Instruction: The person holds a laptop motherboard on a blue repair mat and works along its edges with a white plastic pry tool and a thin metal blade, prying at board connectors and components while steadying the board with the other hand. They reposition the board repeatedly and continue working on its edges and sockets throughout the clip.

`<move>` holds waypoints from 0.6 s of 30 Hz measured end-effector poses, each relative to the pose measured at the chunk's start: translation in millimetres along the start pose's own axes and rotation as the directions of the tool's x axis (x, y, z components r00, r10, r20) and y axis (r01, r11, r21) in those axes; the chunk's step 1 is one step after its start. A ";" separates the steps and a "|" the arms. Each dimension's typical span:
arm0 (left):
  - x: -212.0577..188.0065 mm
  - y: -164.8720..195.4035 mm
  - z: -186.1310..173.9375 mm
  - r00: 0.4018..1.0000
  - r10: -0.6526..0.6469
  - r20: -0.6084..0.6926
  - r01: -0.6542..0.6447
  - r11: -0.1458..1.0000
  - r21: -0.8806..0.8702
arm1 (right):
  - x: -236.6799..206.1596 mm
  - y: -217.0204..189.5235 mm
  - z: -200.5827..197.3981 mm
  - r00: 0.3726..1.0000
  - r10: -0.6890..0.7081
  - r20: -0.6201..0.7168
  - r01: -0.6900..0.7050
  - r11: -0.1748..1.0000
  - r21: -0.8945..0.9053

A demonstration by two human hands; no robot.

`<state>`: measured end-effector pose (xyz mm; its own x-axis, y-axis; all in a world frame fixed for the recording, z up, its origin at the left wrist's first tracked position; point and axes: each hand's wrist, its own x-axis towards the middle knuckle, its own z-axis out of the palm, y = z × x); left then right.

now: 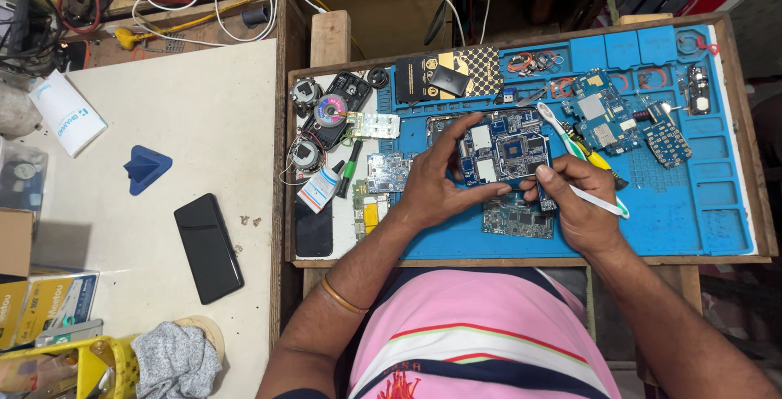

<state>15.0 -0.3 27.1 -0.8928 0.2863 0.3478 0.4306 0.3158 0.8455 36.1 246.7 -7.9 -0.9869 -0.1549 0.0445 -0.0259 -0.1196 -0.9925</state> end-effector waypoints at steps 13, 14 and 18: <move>0.4 -2.0 3.0 0.995 0.084 -0.048 -0.080 0.993 0.083 | 0.1 -0.8 -0.6 1.000 -0.013 0.015 0.013 1.000 -0.022; 0.7 -1.9 2.8 0.993 0.106 -0.055 -0.101 0.991 0.089 | 0.7 -1.0 -0.4 1.000 -0.009 0.011 0.009 1.000 -0.020; 1.2 -2.6 2.6 0.989 0.132 -0.062 -0.126 0.988 0.091 | 1.7 -1.0 -0.1 1.000 0.000 0.001 0.000 1.000 -0.016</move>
<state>13.1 1.5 24.3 -0.8349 0.2684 0.4806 0.5496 0.3587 0.7545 34.4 246.7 -6.8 -0.9867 -0.1559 0.0450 -0.0289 -0.1040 -0.9942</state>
